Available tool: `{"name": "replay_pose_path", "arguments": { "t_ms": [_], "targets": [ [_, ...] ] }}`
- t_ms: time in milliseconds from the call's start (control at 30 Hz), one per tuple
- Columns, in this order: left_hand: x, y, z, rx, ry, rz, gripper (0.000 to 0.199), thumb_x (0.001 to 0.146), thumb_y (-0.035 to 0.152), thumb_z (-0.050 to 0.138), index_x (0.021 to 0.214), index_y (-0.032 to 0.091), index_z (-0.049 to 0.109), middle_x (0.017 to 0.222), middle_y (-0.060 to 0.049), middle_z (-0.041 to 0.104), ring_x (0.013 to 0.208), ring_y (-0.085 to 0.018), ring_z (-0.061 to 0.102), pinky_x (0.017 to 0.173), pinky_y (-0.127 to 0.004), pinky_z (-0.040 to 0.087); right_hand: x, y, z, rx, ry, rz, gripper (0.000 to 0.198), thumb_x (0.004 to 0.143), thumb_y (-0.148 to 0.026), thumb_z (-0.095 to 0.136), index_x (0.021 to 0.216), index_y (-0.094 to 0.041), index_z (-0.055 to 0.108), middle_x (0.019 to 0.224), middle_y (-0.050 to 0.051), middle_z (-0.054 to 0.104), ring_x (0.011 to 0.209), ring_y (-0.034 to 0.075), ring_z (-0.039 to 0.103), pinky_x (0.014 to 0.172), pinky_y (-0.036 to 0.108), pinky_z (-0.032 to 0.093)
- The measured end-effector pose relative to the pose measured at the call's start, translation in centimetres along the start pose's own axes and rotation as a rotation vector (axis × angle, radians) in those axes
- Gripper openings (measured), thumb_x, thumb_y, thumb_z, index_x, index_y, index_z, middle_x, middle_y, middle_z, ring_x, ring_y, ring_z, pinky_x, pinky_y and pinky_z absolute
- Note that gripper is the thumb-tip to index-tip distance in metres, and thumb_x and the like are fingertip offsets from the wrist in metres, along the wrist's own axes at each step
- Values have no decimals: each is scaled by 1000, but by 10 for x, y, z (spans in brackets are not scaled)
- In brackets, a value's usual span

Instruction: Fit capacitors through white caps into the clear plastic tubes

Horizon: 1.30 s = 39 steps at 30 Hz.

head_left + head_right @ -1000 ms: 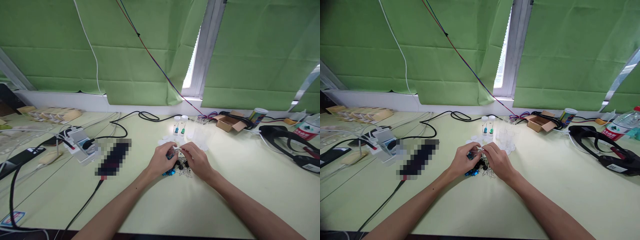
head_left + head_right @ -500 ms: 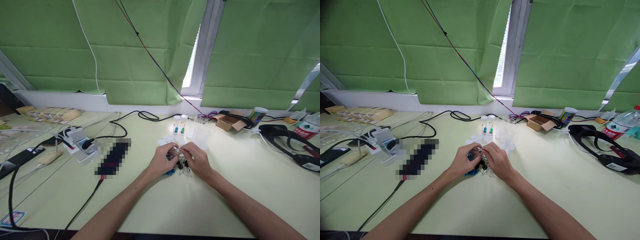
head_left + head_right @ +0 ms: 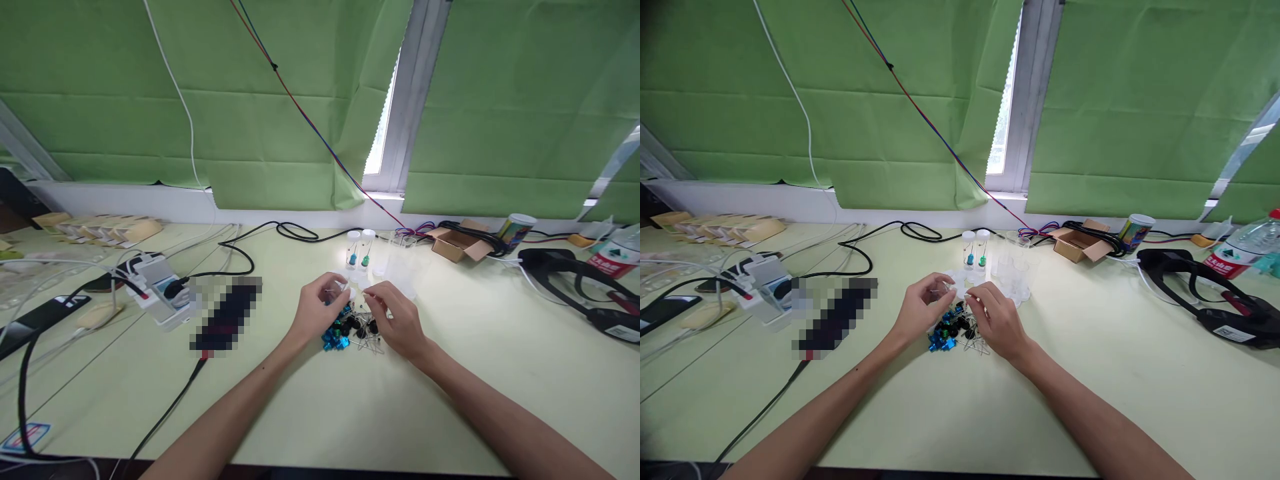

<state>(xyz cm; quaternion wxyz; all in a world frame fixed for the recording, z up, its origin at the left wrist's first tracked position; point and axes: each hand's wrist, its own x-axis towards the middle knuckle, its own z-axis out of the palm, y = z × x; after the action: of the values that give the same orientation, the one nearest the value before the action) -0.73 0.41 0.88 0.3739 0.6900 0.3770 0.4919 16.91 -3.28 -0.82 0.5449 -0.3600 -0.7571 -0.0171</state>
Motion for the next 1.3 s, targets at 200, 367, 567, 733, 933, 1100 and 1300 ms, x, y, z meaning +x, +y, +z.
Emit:
{"name": "replay_pose_path", "arguments": {
  "t_ms": [200, 367, 567, 733, 933, 1100, 1300],
  "targets": [
    [11, -1, -11, -512, 136, -260, 24, 79, 39, 71, 86, 18, 61, 65, 2, 56, 52, -10, 52, 52, -24, 43, 1, 1, -1, 24, -24, 35, 12, 97, -13, 48, 96, -20, 57, 84, 6, 62, 70, 14, 55, 56, 25, 44],
    [18, -2, -17, -698, 251, -349, 28, 74, 37, 75, 87, 18, 59, 67, 1, 59, 56, -11, 56, 55, -24, 47, 1, 2, -1, 18, -37, 67, 12, 99, -16, 46, 94, -21, 57, 84, 5, 62, 67, 14, 55, 55, 25, 44],
    [16, 8, -16, -649, 225, -373, 34, 78, 47, 70, 89, 21, 53, 67, 1, 60, 53, -12, 58, 53, -25, 49, -2, 7, 1, -66, -147, 182, 17, 101, -25, 43, 95, -20, 58, 87, 6, 64, 62, 13, 55, 58, 27, 46],
    [13, 10, -15, -466, 219, -292, 33, 80, 50, 68, 88, 22, 52, 62, 5, 56, 45, -9, 52, 46, -22, 44, -4, 14, 2, -119, -316, 225, 18, 101, -25, 42, 105, -20, 59, 97, 9, 68, 75, 19, 64, 66, 32, 52],
    [12, 8, -13, -350, 202, -260, 30, 82, 48, 66, 85, 22, 52, 58, 6, 54, 43, -10, 51, 45, -22, 44, -5, 14, 2, -103, -447, 206, 26, 101, -20, 38, 119, -21, 58, 107, 12, 65, 99, 24, 64, 83, 41, 54],
    [12, 8, -12, -297, 209, -244, 30, 83, 47, 66, 85, 22, 51, 53, 6, 54, 41, -10, 51, 44, -22, 42, -6, 13, 1, -113, -484, 195, 28, 100, -18, 39, 123, -20, 56, 113, 13, 64, 106, 26, 61, 88, 44, 54],
    [12, 10, -10, -271, 202, -224, 29, 82, 45, 67, 83, 22, 50, 50, 7, 52, 39, -10, 50, 44, -21, 40, -5, 12, 1, -121, -500, 208, 28, 100, -19, 38, 122, -20, 56, 115, 14, 62, 108, 27, 60, 89, 45, 54]
  ]
}}
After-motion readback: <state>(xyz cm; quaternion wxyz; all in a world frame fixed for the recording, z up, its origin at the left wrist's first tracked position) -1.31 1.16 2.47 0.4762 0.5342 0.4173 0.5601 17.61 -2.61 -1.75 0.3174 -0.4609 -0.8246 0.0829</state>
